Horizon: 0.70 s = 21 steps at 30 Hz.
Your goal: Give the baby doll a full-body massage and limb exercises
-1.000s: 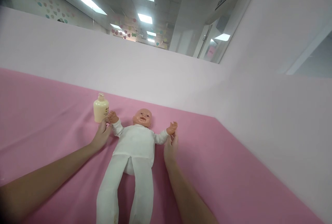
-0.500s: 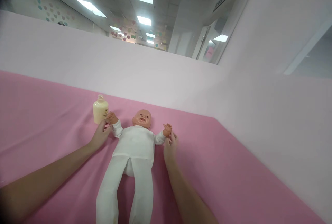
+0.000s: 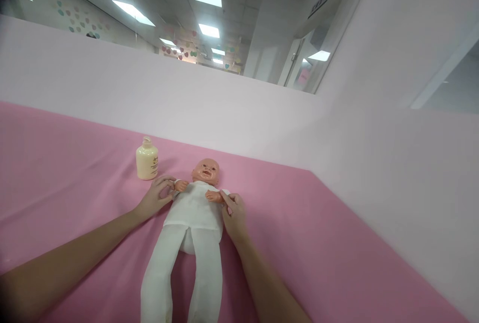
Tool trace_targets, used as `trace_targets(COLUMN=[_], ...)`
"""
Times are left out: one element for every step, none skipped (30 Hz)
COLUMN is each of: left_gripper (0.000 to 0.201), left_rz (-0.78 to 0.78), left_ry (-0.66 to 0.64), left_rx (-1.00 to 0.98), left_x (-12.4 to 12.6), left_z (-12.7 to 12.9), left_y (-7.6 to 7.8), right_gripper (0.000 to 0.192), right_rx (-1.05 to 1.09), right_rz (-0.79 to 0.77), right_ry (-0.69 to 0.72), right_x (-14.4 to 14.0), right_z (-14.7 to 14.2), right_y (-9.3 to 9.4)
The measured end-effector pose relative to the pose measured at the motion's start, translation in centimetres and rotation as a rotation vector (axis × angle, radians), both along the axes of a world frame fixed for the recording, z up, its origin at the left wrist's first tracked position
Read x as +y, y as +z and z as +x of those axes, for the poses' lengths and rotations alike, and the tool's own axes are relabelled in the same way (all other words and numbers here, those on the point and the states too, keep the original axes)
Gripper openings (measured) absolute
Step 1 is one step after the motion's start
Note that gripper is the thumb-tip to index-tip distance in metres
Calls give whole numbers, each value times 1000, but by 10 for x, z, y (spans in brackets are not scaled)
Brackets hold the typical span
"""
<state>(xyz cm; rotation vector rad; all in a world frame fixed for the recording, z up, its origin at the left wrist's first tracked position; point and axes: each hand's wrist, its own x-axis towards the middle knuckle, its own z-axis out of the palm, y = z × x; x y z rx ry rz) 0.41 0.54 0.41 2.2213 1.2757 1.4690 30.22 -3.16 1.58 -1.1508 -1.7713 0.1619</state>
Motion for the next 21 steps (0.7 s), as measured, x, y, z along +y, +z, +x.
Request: trace_targets(left_gripper=[3, 3, 4, 4, 5, 6, 7, 8, 9, 10, 11, 13, 15, 16, 18, 19, 19, 20, 20, 20, 20], left_rz=[-1, 0, 1, 1, -1, -5, -11, -17, -22, -24, -25, -26, -27, -27, -28, -28, -28, -29, -30, -32, -33], left_ry=[-7, -12, -17, -22, -25, -25, -25, -27, -28, -31, -35, -39, -41, -41, -41, -41, -43, -47, -51, -56, -62], left_rx=[18, 30, 39, 45, 48, 48, 47, 47, 48, 49, 51, 53, 53, 53, 53, 55, 57, 59, 59, 58, 57], left_x=[0, -1, -1, -1, -1, -2, -2, -2, -2, -2, -2, -2, -2, -2, -3, -3, -3, -3, -3, -3, -3], left_z=[0, 1, 1, 1, 1, 1, 1, 1, 1, 1, 1, 1, 1, 1, 1, 1, 1, 1, 1, 1, 1], left_y=[-1, -1, -1, -1, -1, -1, -1, -1, -1, -1, -1, -1, 0, 1, 1, 2, 3, 4, 5, 5, 5], right_gripper=[43, 43, 43, 44, 44, 44, 43, 43, 43, 43, 42, 42, 42, 41, 41, 40, 40, 40, 41, 41, 41], right_rx=[-18, -29, -35, -37, -36, -33, -29, -23, -17, -11, -7, -3, -1, -1, 1, 3, 5, 8, 9, 10, 9], right_rz=[4, 6, 6, 5, 3, 0, -3, -5, -7, -8, -8, -4, 2, 10, 19, 26, 31, 31, 27, 20, 10], right_ry=[7, 12, 15, 18, 22, 25, 26, 24, 20, 16, 13, 11, 8, 8, 10, 12, 16, 21, 27, 32, 37], right_x=[-1, -1, -2, -2, -2, -2, -2, -2, -2, -2, -2, -1, -1, -1, -1, -1, -1, 0, 0, 0, 0], right_z=[-1, -2, -2, -3, -3, -3, -3, -3, -2, -2, -2, -2, -2, -2, -2, -2, -2, -2, -2, -2, -3], right_y=[0, 0, 1, 1, 1, 2, 2, 2, 2, 2, 2, 2, 1, 1, 0, 0, 0, -1, -1, -1, -1])
